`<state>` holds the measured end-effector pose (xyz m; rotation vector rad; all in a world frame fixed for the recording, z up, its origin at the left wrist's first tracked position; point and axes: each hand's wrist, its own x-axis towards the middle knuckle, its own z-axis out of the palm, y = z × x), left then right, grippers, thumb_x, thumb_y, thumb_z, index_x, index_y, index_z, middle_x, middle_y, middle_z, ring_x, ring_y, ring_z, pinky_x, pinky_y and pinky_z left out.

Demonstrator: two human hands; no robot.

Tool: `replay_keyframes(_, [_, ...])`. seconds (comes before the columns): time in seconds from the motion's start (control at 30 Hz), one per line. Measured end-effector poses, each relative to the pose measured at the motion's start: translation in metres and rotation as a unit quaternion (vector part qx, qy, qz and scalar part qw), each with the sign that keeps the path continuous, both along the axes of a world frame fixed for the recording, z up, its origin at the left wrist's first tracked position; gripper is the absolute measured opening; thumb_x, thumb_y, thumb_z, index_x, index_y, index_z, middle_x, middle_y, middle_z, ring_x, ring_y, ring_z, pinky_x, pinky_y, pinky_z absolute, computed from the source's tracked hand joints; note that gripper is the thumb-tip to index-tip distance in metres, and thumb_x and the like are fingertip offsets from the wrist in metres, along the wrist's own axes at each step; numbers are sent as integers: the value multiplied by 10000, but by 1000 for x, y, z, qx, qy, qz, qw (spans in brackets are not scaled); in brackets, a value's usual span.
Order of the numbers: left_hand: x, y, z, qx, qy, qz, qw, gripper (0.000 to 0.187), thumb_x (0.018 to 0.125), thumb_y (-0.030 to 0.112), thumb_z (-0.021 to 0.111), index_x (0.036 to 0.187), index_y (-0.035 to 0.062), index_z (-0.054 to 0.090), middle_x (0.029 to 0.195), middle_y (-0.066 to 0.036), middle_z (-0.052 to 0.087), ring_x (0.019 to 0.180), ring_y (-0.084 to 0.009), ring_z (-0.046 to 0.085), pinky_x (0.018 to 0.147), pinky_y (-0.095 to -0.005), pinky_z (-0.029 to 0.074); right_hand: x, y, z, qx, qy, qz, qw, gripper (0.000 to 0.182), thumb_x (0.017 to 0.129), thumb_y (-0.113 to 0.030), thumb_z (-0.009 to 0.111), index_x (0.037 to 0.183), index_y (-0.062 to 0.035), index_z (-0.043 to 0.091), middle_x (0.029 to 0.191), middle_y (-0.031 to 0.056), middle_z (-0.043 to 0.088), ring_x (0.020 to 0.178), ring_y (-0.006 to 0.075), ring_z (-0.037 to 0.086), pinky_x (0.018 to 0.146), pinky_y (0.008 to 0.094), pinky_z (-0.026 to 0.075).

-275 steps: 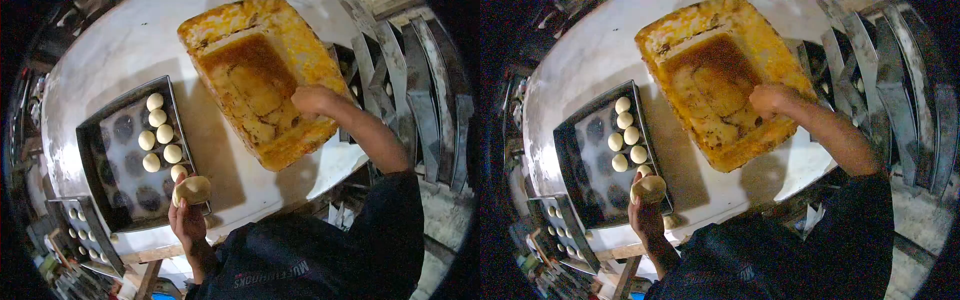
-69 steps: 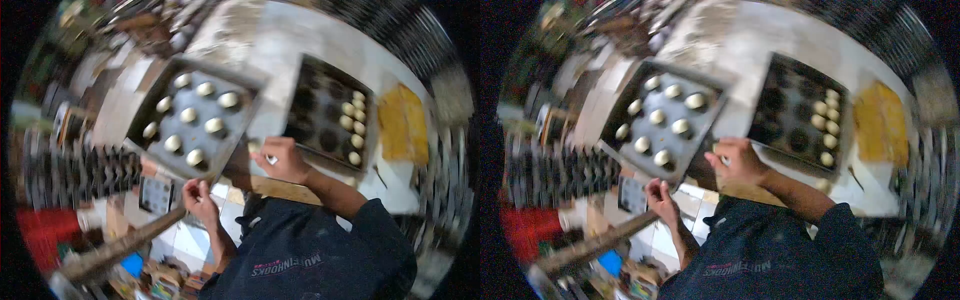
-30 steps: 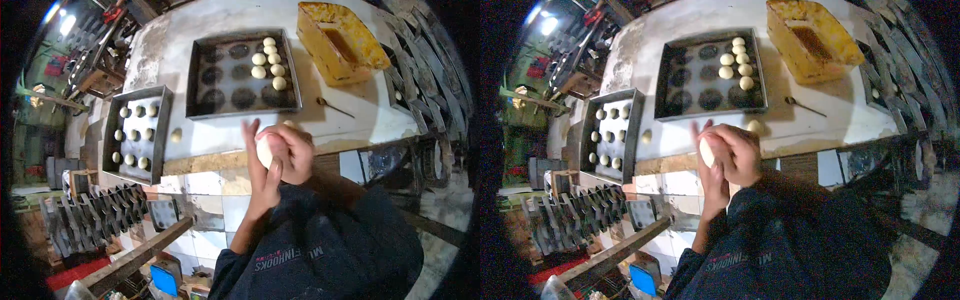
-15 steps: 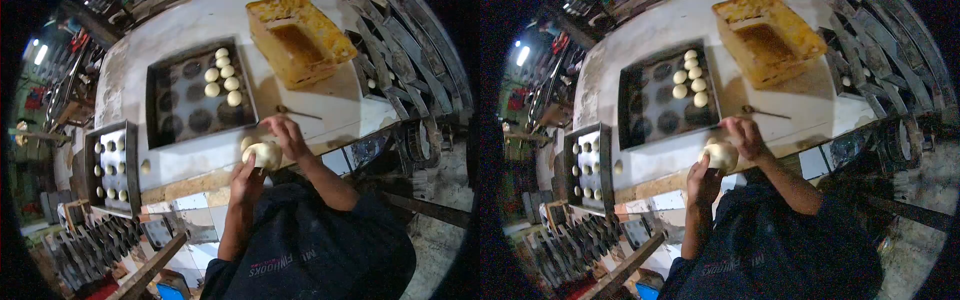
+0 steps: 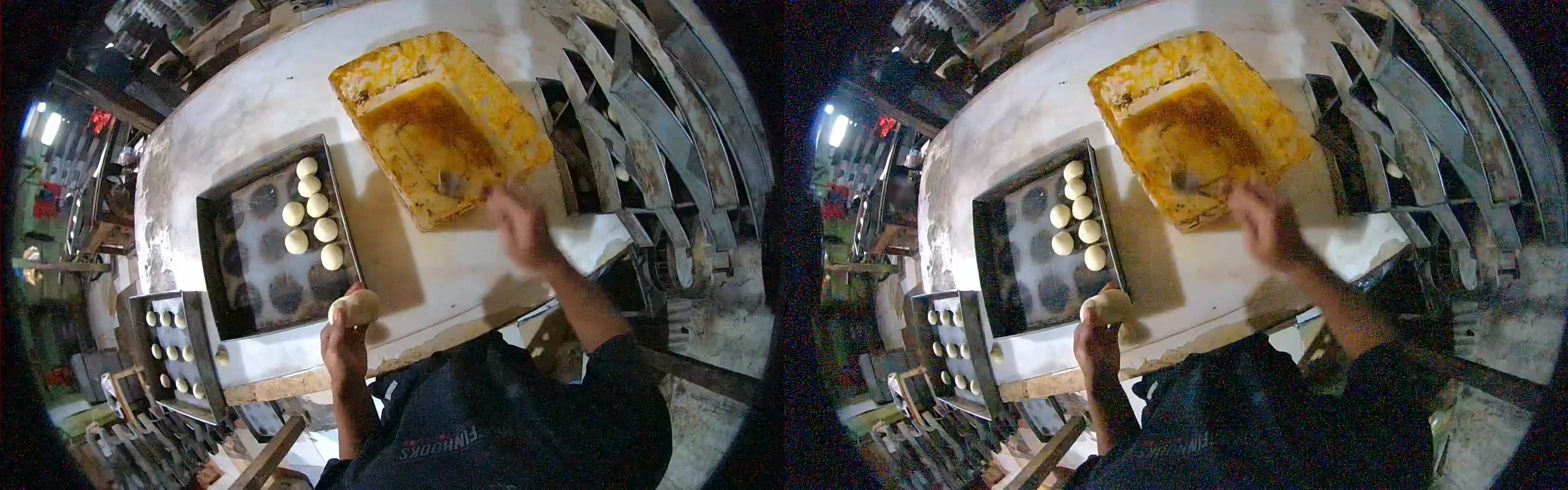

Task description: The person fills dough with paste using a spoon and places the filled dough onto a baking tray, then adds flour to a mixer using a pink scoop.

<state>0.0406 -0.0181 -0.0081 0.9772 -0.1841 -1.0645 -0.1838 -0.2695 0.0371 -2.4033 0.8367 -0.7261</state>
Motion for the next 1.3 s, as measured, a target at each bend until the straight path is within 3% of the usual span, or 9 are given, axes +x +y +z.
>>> replay_keyframes(0.13, [-4, -29, 3, 0, 23, -29, 999, 560, 946, 309, 535, 1320, -99, 454, 1375, -209, 475, 1197, -300, 518, 1009, -425, 412, 33, -121, -7, -88, 162, 13, 983, 245, 828, -34, 562, 1052, 42, 626, 887, 183, 645, 827, 388, 609, 769, 415, 499])
replay_keyframes(0.27, [-10, -52, 17, 4, 20, -35, 999, 723, 943, 306, 532, 1505, 10, 188, 1410, -189, 432, 1251, -292, 461, 1037, -420, 373, 64, -203, -74, -216, 467, 156, 843, 174, 799, -34, 596, 940, 60, 634, 871, 217, 651, 791, 385, 626, 727, 452, 497])
replay_keyframes(0.37, [-7, -48, 17, 23, -4, 25, 999, 788, 907, 352, 564, 1499, -7, 188, 1359, -208, 467, 1244, -311, 470, 1040, -429, 374, 103, -202, -45, 76, 582, 42, 809, 162, 790, 4, 578, 935, 73, 599, 819, 229, 616, 697, 366, 608, 632, 471, 474])
replay_keyframes(0.67, [5, -74, 20, 5, 10, 34, 999, 764, 866, 284, 601, 1463, -48, 258, 1348, -235, 470, 1247, -312, 474, 1051, -431, 378, 119, -211, -93, 152, 513, 82, 841, 200, 890, -85, 516, 929, 64, 644, 552, 60, 480, 464, 178, 417, 421, 399, 371])
replay_keyframes(0.73, [2, -89, 38, 3, -9, 53, 999, 647, 931, 219, 540, 1440, -83, 279, 1364, -217, 464, 1249, -294, 471, 1061, -424, 374, 111, -200, -60, 492, 249, -4, 834, 196, 868, -143, 554, 825, -5, 686, 541, 49, 484, 447, 141, 436, 418, 317, 375])
replay_keyframes(0.9, [0, -119, 46, -57, -8, 35, 998, 533, 984, 222, 476, 1392, -97, 348, 1370, -182, 472, 1222, -240, 496, 1051, -370, 392, 66, -135, 20, 542, 110, 134, 822, 215, 926, -188, 567, 991, -21, 685, 597, -8, 537, 499, 79, 462, 459, 261, 391])
replay_keyframes(1.0, [-7, -123, 53, -45, 61, -43, 996, 540, 993, 269, 458, 1394, -79, 359, 1366, -178, 476, 1213, -230, 501, 1051, -373, 385, 42, -63, 31, 231, 27, 182, 955, 218, 913, -150, 560, 1008, 17, 664, 659, 61, 593, 597, 184, 574, 559, 317, 467])
replay_keyframes(1.13, [-24, -111, 54, -75, 179, -81, 978, 553, 998, 307, 431, 1402, -62, 352, 1345, -179, 487, 1210, -261, 506, 1051, -420, 383, 25, 17, 1, -140, -5, 183, 973, 454, 769, 40, 562, 1220, 8, 601, 943, 167, 593, 800, 281, 609, 701, 375, 507])
replay_keyframes(1.3, [-18, -70, -8, 1, 151, -32, 988, 463, 1002, 271, 435, 1347, -38, 432, 1273, -177, 544, 1174, -293, 527, 1034, -405, 405, 10, 67, -85, -65, 82, 128, 986, 582, 773, 62, 530, 1351, 12, 488, 917, 143, 537, 841, 280, 561, 741, 367, 502])
